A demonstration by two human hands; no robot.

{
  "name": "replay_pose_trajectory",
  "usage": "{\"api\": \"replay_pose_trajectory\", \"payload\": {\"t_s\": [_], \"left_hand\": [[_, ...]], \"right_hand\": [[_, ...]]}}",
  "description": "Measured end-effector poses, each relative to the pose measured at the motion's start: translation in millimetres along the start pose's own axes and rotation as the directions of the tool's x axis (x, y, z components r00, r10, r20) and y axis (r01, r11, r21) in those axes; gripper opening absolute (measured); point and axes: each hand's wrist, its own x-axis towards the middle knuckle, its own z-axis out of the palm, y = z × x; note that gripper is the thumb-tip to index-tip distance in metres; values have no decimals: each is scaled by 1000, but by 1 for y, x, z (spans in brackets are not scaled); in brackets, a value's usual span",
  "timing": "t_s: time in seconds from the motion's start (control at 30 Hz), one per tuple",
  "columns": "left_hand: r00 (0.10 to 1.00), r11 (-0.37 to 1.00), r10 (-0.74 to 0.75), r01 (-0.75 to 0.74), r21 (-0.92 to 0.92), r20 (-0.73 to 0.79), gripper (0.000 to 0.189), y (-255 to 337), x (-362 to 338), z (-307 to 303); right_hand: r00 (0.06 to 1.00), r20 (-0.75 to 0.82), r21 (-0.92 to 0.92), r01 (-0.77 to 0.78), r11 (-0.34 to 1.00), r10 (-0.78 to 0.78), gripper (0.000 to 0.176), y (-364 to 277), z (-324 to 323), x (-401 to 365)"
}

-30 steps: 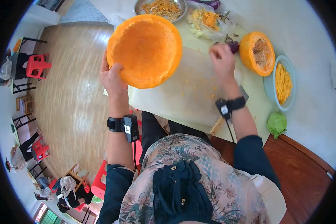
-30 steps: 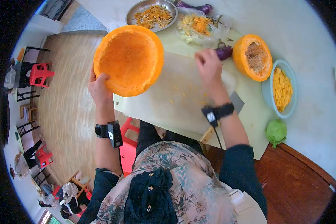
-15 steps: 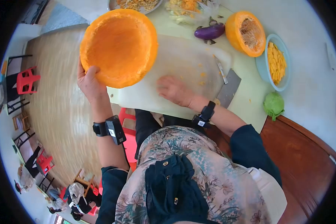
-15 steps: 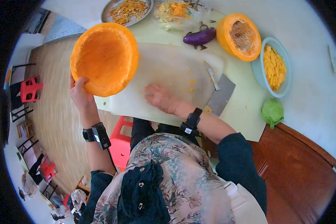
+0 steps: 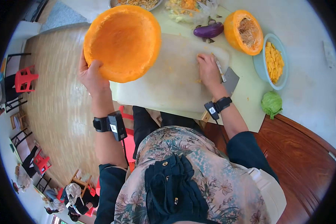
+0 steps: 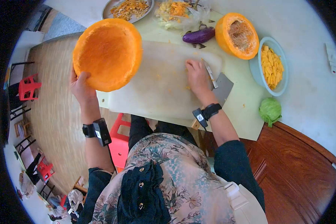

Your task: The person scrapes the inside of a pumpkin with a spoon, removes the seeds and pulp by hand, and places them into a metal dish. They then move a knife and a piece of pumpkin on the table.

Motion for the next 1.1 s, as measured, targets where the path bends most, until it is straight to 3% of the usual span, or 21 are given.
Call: {"api": "replay_pose_trajectory", "payload": {"t_s": [0.23,0.3,0.33,0.37,0.43,0.5,0.7,0.73,0.8,0.83,0.9,1.0,1.1], "left_hand": [[990,991,133,-133,-3,49,56,-19,-32,35],[949,931,286,-308,194,132,55,-36,-40,42],[928,893,331,-367,261,171,55,-41,-45,47],[929,895,327,-363,261,172,55,-44,-49,50],[843,679,449,-538,500,297,55,-44,-57,55],[846,674,442,-533,511,299,54,-44,-60,55],[811,558,466,-580,593,354,56,-40,-62,53],[798,529,463,-599,601,387,57,-40,-62,50],[786,497,460,-613,614,413,58,-38,-63,47],[780,493,439,-625,605,447,59,-35,-64,45],[771,491,417,-637,595,481,61,-33,-65,43],[773,535,375,-631,562,511,62,-30,-67,37],[769,580,363,-629,518,526,57,-31,-67,30]], "right_hand": [[977,211,80,-10,997,-7,26,-24,-20,-37],[996,57,93,-67,993,61,30,-25,-23,-24],[996,59,91,-69,993,64,30,-24,-20,-14],[1000,25,108,-16,994,13,31,-20,-14,0],[1000,-6,131,30,991,-29,33,-11,-5,8],[989,73,33,129,991,-131,34,-6,3,4],[958,275,110,51,993,-80,31,-14,-27,-55],[958,275,108,57,993,-85,31,-13,-30,-55],[994,90,76,-70,995,63,28,-12,-35,-54],[994,91,78,-68,995,60,28,-12,-36,-52],[944,186,165,-303,939,272,32,-10,-38,-49],[964,184,92,-210,973,191,33,-17,-34,-50],[953,189,188,-274,943,239,24,-17,-21,-52]]}}
